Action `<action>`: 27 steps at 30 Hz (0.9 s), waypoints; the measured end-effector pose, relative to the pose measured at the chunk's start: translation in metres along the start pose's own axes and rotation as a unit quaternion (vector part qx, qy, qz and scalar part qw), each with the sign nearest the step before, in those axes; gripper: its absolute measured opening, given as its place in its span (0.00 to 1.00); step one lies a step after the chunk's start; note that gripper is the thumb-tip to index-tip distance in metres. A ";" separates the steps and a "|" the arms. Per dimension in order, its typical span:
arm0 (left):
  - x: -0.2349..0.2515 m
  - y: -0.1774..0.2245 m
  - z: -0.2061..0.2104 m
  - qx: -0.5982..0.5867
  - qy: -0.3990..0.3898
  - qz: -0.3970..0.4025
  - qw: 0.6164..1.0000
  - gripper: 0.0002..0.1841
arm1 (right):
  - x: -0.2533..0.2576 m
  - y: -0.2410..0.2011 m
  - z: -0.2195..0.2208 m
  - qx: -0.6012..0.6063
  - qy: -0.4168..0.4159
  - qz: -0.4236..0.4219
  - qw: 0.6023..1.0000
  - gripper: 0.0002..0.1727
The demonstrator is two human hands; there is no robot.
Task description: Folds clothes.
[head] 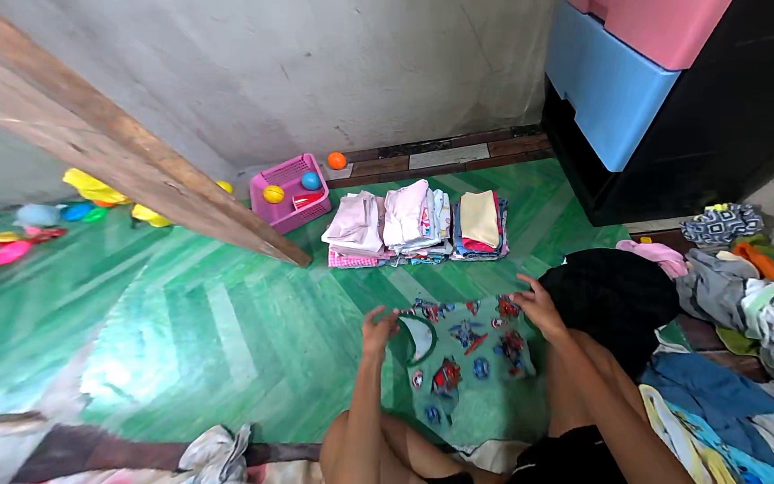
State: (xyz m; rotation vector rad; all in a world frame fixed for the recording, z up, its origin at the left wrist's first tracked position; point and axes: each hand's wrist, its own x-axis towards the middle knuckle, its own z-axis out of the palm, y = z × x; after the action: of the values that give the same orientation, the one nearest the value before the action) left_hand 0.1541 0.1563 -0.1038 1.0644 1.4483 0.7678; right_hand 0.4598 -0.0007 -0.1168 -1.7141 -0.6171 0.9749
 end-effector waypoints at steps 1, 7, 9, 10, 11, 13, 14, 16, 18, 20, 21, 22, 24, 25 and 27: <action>0.000 0.025 0.000 0.000 -0.009 0.037 0.999 0.29 | 0.002 -0.014 -0.002 0.003 0.008 -0.049 0.999 0.29; -0.016 0.112 -0.009 -0.062 0.002 0.183 0.981 0.18 | -0.008 -0.069 -0.012 0.010 0.033 -0.220 0.975 0.12; -0.019 0.103 -0.017 -0.066 0.005 0.208 0.976 0.18 | -0.013 -0.060 -0.013 -0.010 0.037 -0.227 0.973 0.12; -0.021 0.092 -0.020 -0.061 0.003 0.213 0.975 0.18 | -0.016 -0.050 -0.013 -0.028 0.038 -0.231 0.972 0.12; -0.022 0.078 -0.023 -0.051 0.002 0.213 0.976 0.18 | -0.019 -0.039 -0.012 -0.046 0.039 -0.237 0.970 0.11; -0.022 0.043 -0.028 -0.007 -0.002 0.198 0.980 0.19 | -0.023 -0.010 -0.009 -0.090 0.040 -0.253 0.962 0.09; -0.020 0.022 -0.030 0.029 -0.005 0.185 0.982 0.18 | -0.024 0.007 -0.006 -0.116 0.038 -0.258 0.958 0.08; -0.015 -0.019 -0.033 0.124 -0.026 0.150 0.980 0.17 | -0.032 0.036 -0.002 -0.192 0.006 -0.222 0.956 0.08; -0.012 -0.047 -0.035 0.220 -0.064 0.087 0.970 0.18 | -0.043 0.050 0.001 -0.295 -0.059 -0.134 0.944 0.11; -0.012 -0.065 -0.035 0.283 -0.099 0.030 0.954 0.20 | -0.049 0.051 0.006 -0.400 -0.139 -0.063 0.904 0.13; -0.012 -0.071 -0.035 0.301 -0.109 0.013 0.947 0.21 | -0.050 0.048 0.009 -0.432 -0.173 -0.044 0.884 0.14; -0.013 -0.075 -0.035 0.317 -0.116 0.001 0.941 0.22 | -0.051 0.048 0.012 -0.450 -0.201 -0.032 0.870 0.15; -0.014 -0.080 -0.036 0.350 -0.124 -0.015 0.928 0.24 | -0.052 0.051 0.016 -0.483 -0.229 -0.019 0.845 0.17; -0.013 -0.081 -0.036 0.364 -0.127 -0.020 0.923 0.26 | -0.053 0.052 0.017 -0.498 -0.235 -0.012 0.834 0.19; -0.013 -0.085 -0.038 0.386 -0.132 -0.029 0.913 0.27 | -0.056 0.054 0.020 -0.523 -0.239 0.002 0.818 0.20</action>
State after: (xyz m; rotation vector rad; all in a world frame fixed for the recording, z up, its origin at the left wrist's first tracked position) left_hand 0.0998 0.1157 -0.1690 1.6323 1.5639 -0.0389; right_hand 0.4103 -0.0527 -0.1523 -2.3945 -1.7237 1.1697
